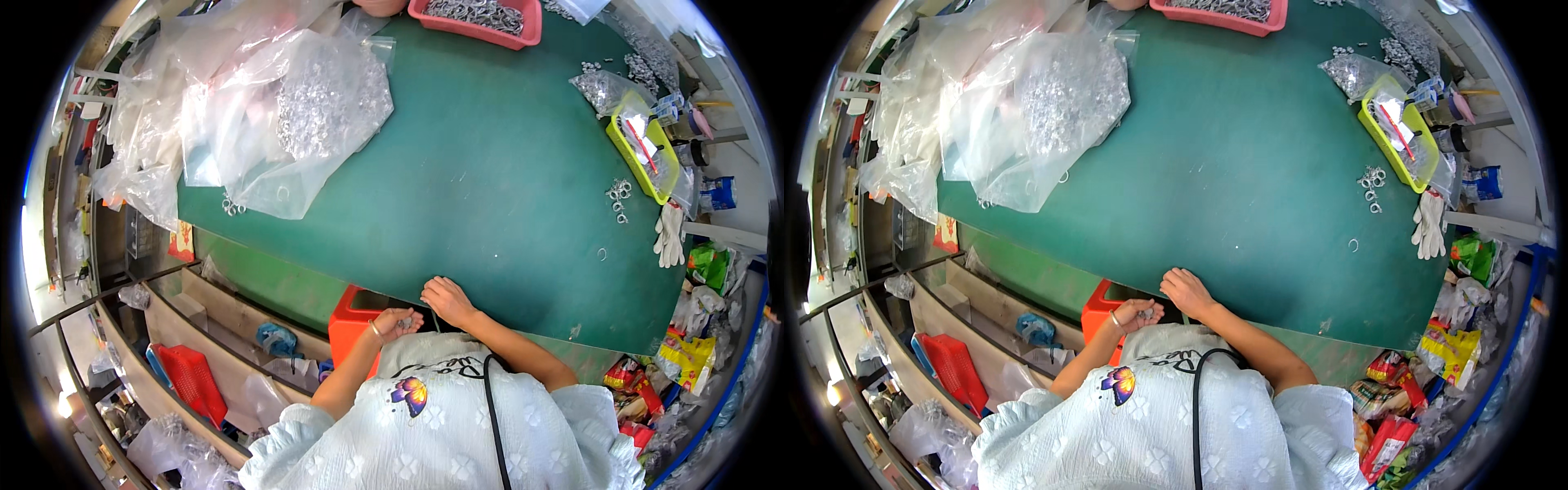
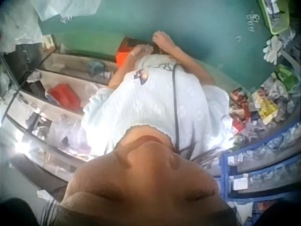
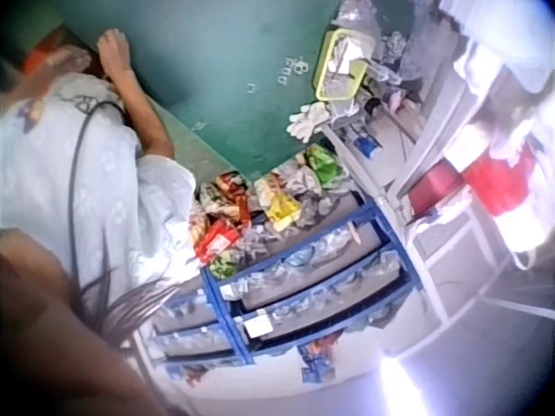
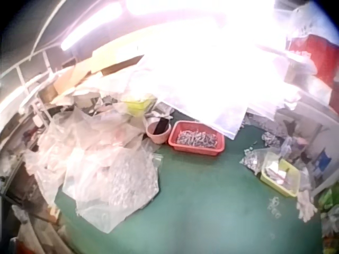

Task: The person sorts through a pile of small metal ring-shaped components on a workbench, picks them up individually, and places several into a clear plastic container before wiping the container with a cloth and placing it into a bag.

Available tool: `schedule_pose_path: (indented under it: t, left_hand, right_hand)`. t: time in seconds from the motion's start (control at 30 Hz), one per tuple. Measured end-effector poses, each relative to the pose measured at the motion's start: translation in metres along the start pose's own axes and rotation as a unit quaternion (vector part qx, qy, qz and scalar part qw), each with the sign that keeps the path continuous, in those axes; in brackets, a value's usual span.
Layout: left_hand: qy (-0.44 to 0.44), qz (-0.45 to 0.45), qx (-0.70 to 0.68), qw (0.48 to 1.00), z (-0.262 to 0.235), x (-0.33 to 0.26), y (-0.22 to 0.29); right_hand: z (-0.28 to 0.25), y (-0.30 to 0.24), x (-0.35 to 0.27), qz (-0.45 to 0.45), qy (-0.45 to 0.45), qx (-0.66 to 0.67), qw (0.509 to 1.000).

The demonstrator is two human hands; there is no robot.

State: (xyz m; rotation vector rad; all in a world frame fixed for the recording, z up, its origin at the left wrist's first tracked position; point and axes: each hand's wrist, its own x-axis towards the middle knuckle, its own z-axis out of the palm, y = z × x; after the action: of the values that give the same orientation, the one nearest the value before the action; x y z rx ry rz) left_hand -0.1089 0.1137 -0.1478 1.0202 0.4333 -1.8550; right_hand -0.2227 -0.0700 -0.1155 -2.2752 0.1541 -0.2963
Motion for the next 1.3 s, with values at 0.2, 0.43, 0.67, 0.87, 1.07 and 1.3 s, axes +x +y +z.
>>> schedule_pose_path:
  t: [0.2,0.43,0.67,0.87,1.07,1.3]
  left_hand:
    - [-0.053,0.055,0.054,0.996,0.036,-0.023,0.026]
    - [-0.032,0.151,-0.015,0.988,0.121,0.003,0.074]
    - [-0.058,0.074,-0.025,0.995,0.187,0.052,0.110]
    - [-0.045,0.056,0.060,0.996,0.260,0.122,0.130]
    - [-0.081,0.094,0.073,0.990,0.397,0.216,0.179]
    - [-0.065,0.221,0.160,0.960,0.546,0.305,0.220]
  right_hand:
    - [-0.046,0.028,-0.001,0.128,0.216,-0.108,0.962]
    - [-0.101,0.047,-0.052,0.249,0.366,-0.136,0.886]
    - [-0.138,0.064,-0.127,0.365,0.502,-0.241,0.746]
    - [-0.138,0.077,-0.158,0.405,0.542,-0.258,0.689]
    - [-0.132,0.082,-0.167,0.426,0.521,-0.226,0.705]
    - [-0.134,0.084,-0.168,0.420,0.511,-0.225,0.716]
